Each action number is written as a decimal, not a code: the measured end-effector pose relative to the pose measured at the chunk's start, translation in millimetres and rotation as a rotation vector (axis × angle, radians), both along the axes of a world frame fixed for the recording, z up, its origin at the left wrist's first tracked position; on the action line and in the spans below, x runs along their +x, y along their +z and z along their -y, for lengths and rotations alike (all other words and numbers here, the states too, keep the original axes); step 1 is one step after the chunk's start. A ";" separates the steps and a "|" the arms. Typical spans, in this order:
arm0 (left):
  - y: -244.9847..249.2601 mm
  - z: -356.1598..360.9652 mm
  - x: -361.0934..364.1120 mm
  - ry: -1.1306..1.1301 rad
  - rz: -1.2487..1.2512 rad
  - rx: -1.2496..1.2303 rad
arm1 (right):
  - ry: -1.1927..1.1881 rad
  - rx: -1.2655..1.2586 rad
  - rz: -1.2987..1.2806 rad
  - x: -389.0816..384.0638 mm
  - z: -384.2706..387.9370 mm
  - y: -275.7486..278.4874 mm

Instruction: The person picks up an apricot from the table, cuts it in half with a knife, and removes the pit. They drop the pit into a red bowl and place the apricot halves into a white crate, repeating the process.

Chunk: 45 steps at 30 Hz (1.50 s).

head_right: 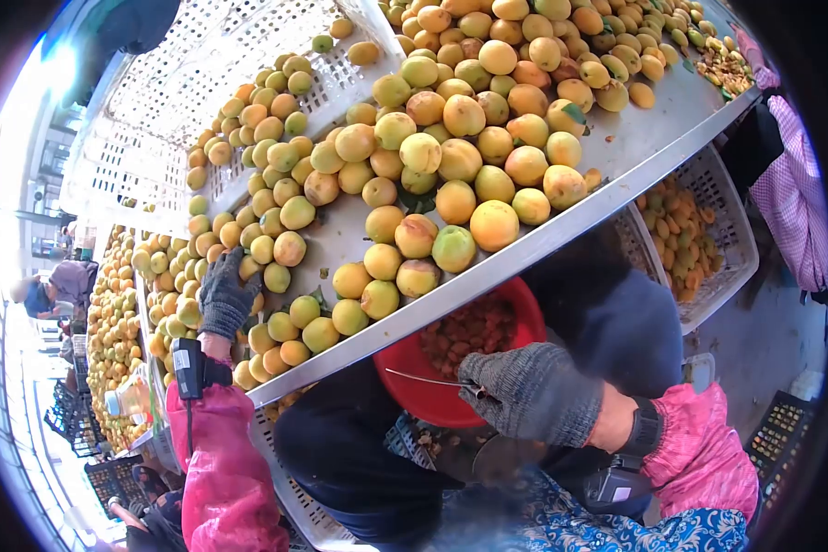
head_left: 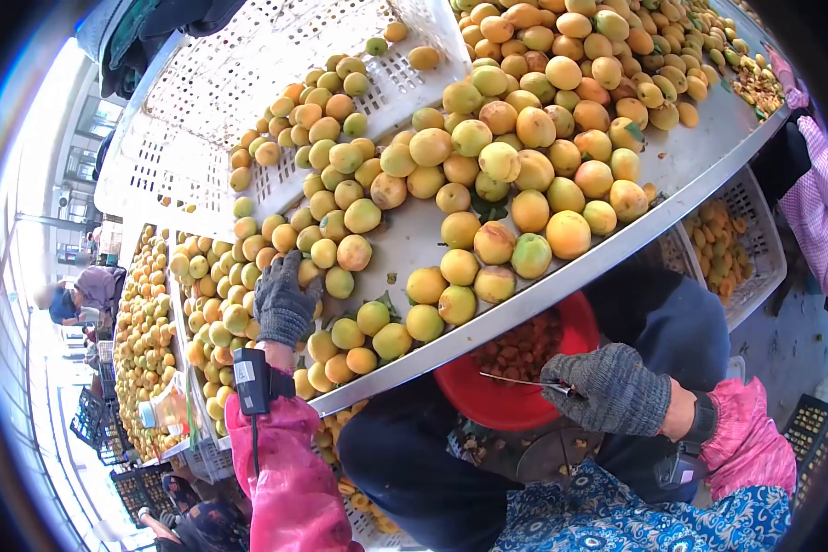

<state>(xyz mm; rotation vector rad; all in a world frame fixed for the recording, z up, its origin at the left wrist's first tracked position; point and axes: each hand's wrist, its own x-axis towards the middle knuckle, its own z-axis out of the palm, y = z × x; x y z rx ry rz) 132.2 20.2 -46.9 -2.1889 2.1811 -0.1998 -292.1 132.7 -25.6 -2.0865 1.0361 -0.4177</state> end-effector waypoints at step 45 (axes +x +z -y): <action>29.4 -244.2 -276.8 0.187 -1.815 -0.062 | -0.212 -0.002 0.522 -3.6 -94.7 20.0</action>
